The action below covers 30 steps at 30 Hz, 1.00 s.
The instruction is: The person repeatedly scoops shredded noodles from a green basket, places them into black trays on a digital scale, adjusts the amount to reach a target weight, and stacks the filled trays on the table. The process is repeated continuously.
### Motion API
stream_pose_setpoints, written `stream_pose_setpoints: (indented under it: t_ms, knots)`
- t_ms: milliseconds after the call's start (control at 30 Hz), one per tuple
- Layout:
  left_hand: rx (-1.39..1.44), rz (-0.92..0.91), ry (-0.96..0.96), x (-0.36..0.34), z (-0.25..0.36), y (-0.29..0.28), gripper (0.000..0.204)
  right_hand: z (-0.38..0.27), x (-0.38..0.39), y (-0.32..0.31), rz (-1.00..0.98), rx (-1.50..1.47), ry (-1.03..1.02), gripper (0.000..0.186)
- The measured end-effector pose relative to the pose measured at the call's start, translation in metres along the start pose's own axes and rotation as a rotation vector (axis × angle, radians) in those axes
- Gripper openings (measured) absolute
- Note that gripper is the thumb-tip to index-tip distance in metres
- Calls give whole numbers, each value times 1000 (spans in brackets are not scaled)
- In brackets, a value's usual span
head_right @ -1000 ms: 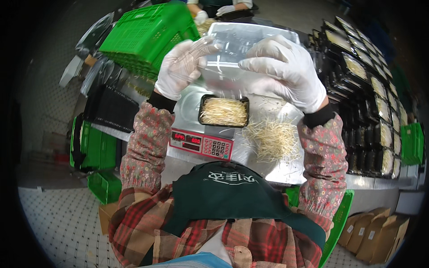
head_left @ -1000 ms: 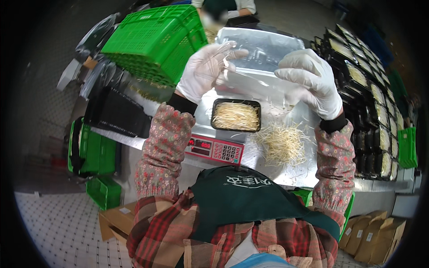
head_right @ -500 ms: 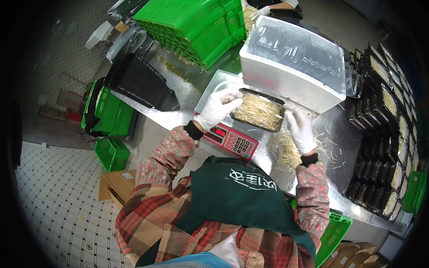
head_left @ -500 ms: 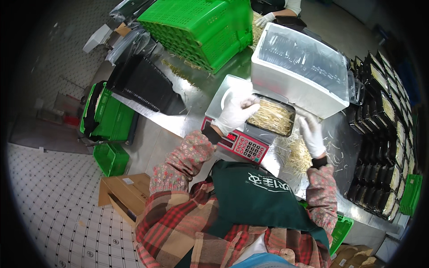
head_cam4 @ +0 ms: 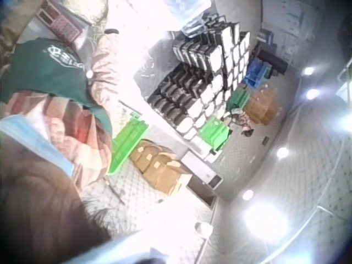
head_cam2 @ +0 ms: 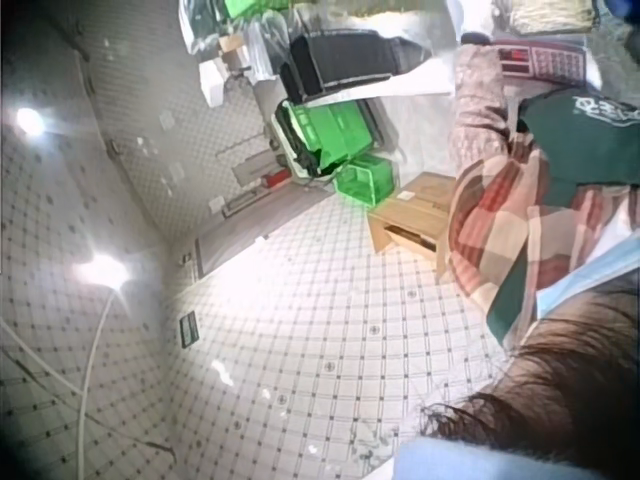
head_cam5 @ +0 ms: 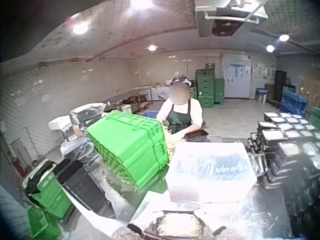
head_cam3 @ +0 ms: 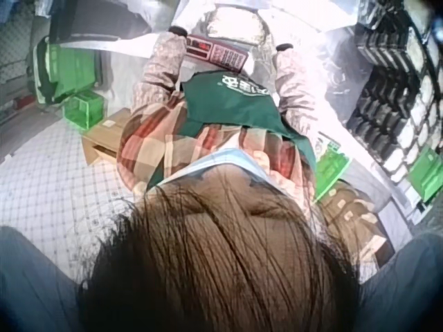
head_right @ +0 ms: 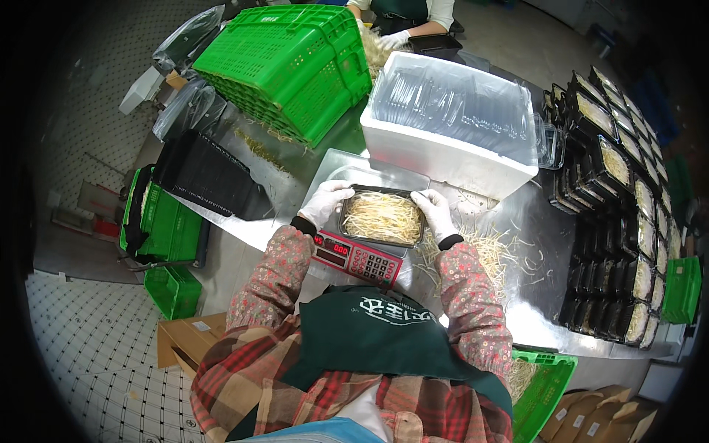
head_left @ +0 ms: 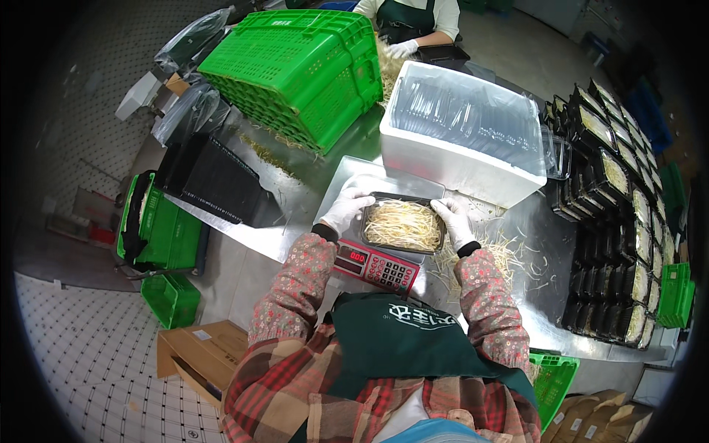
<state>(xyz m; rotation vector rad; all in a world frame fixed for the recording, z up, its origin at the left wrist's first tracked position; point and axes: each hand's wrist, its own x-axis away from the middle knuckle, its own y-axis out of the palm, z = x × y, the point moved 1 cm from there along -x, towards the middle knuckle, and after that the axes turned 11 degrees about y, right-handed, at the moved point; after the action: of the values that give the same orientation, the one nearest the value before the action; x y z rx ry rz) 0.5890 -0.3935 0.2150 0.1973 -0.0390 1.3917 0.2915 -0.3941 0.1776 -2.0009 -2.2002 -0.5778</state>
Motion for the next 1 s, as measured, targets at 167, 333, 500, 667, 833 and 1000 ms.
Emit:
stream_pose_setpoints:
  t_ms: [167, 333, 500, 667, 833, 1000]
  knots:
    - [117, 146, 74, -1, -20, 3, 17, -3, 0, 10, 4, -72, 49, 14]
    - [40, 201, 1, 42, 20, 16, 32, -34, 35, -5, -6, 150, 218, 24]
    - [410, 3, -162, 95, -7, 14, 23, -2, 97, -7, -324, -234, 388, 23]
    - [403, 244, 119, 90, 21, 48, 9, -27, 117, 20, -249, -359, 77, 24]
    - [413, 347, 362, 68, 50, 112, 40, -51, 140, 33, -221, -379, -49, 20]
    - [491, 65, 25, 52, 27, 166, 55, -42, 154, -27, -74, -36, 141, 29]
